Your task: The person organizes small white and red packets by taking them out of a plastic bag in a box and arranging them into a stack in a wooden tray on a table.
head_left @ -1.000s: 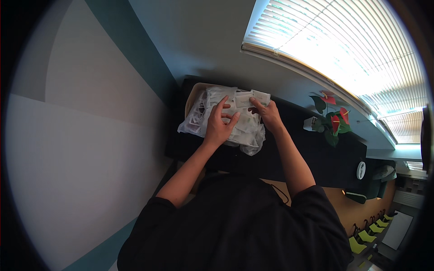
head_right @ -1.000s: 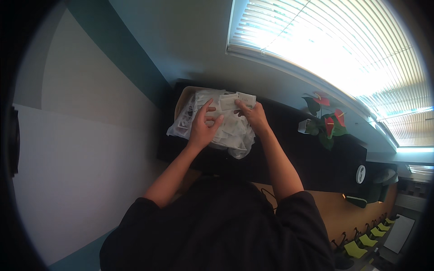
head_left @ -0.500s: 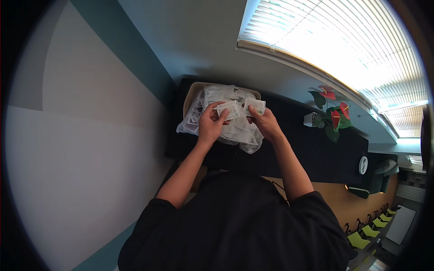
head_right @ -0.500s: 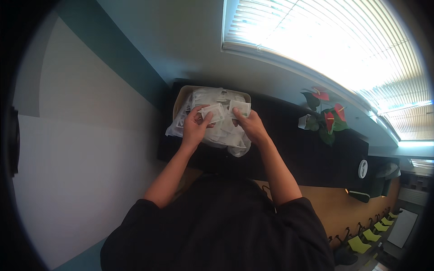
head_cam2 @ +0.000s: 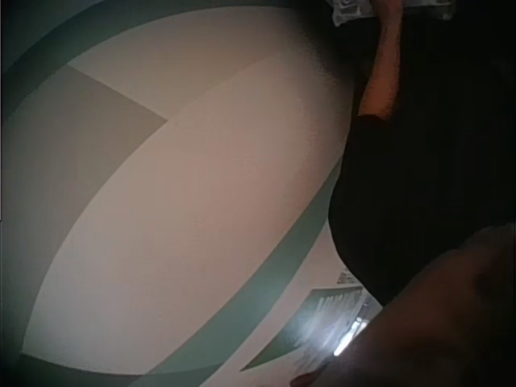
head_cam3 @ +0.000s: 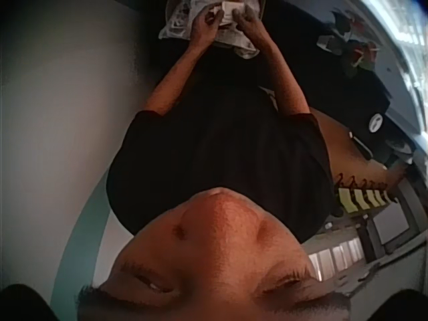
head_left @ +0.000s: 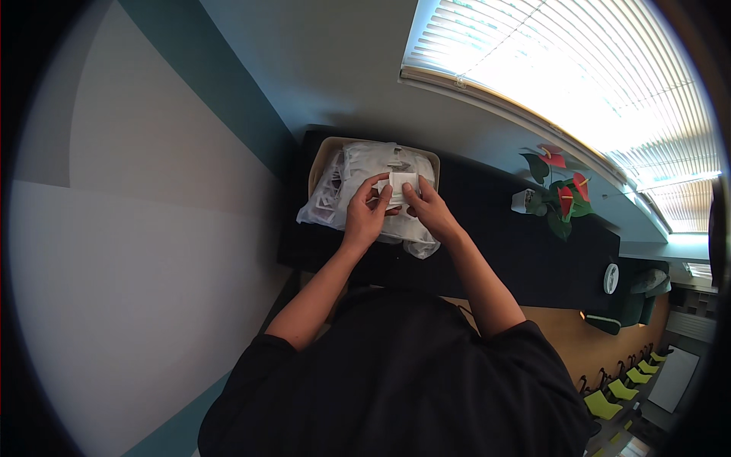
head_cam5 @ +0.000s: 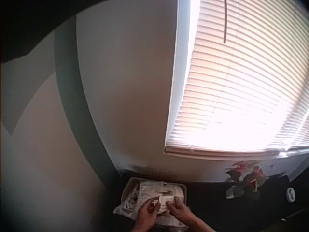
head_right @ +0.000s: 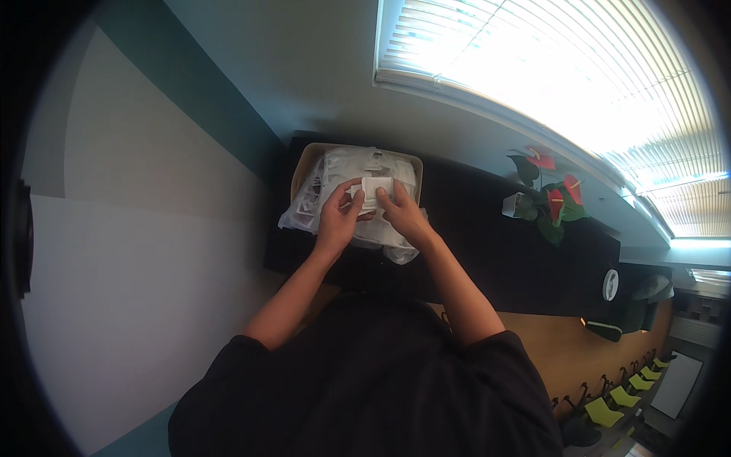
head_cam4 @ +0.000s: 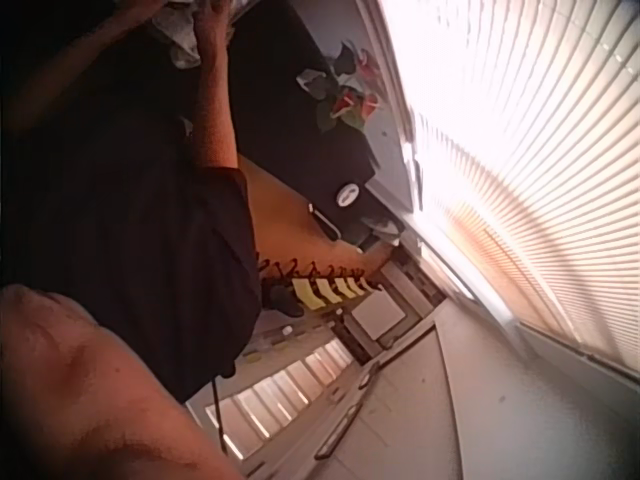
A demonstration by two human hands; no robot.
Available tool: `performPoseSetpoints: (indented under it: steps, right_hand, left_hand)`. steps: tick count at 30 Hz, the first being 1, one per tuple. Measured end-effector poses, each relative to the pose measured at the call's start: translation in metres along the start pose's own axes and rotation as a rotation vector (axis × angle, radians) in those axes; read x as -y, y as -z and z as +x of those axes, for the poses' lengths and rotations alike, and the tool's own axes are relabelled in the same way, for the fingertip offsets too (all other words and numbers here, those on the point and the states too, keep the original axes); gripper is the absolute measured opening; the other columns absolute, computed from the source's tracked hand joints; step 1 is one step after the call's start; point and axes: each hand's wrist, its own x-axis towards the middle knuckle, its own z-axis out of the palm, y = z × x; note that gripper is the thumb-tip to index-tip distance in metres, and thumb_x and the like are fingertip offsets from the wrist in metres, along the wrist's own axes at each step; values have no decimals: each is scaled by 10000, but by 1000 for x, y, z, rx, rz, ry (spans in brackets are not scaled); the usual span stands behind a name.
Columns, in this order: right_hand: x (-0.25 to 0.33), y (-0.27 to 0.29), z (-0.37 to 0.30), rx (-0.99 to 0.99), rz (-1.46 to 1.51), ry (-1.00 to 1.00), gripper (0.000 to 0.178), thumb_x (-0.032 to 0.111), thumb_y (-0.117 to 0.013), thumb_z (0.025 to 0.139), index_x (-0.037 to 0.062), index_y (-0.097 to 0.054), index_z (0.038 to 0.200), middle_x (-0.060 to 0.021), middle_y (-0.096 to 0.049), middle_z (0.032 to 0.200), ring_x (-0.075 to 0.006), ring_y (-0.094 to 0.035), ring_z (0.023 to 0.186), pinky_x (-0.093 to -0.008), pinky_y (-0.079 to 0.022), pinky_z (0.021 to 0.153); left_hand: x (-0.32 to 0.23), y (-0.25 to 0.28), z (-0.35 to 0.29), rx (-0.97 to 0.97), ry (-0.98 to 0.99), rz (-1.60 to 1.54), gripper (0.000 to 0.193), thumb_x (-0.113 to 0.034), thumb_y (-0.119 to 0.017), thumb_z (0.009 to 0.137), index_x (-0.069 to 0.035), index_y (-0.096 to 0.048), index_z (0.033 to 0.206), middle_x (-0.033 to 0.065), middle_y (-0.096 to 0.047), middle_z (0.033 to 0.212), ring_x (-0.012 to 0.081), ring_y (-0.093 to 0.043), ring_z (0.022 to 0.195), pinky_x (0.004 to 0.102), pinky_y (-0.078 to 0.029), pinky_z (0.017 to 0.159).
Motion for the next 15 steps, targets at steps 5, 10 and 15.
performPoseSetpoints:
  steps: [5, 10, 15]
  right_hand:
    - [-18, 1, 10, 75, -178, 70, 496, 414, -548, 1176, 24, -561, 1482, -151, -648, 1289, -239, -642, 1178, -408, -535, 1012]
    - [-6, 13, 44, -131, -402, 439, 359, 345, -628, 1128, 28, -710, 1276, -173, -643, 1194, -326, -677, 1163, -423, -547, 984]
    - [-7, 34, 95, -227, -883, 641, 297, 245, -804, 953, 94, -747, 1202, -142, -685, 1193, -370, -697, 1135, -480, -597, 927]
  left_hand:
    - [5, -7, -5, 3, -77, -84, 457, -295, -628, 1162, -57, -522, 1539, 123, -643, 1277, 189, -741, 1065, 313, -686, 854]
    - [8, 6, -5, 1, -42, -6, 384, -268, -603, 1174, -79, -499, 1492, 110, -612, 1364, 184, -716, 1094, 315, -664, 806]
    - [5, 6, -8, -17, -53, -1, 389, -235, -614, 1167, -78, -503, 1505, 114, -620, 1353, 175, -708, 1101, 320, -654, 794]
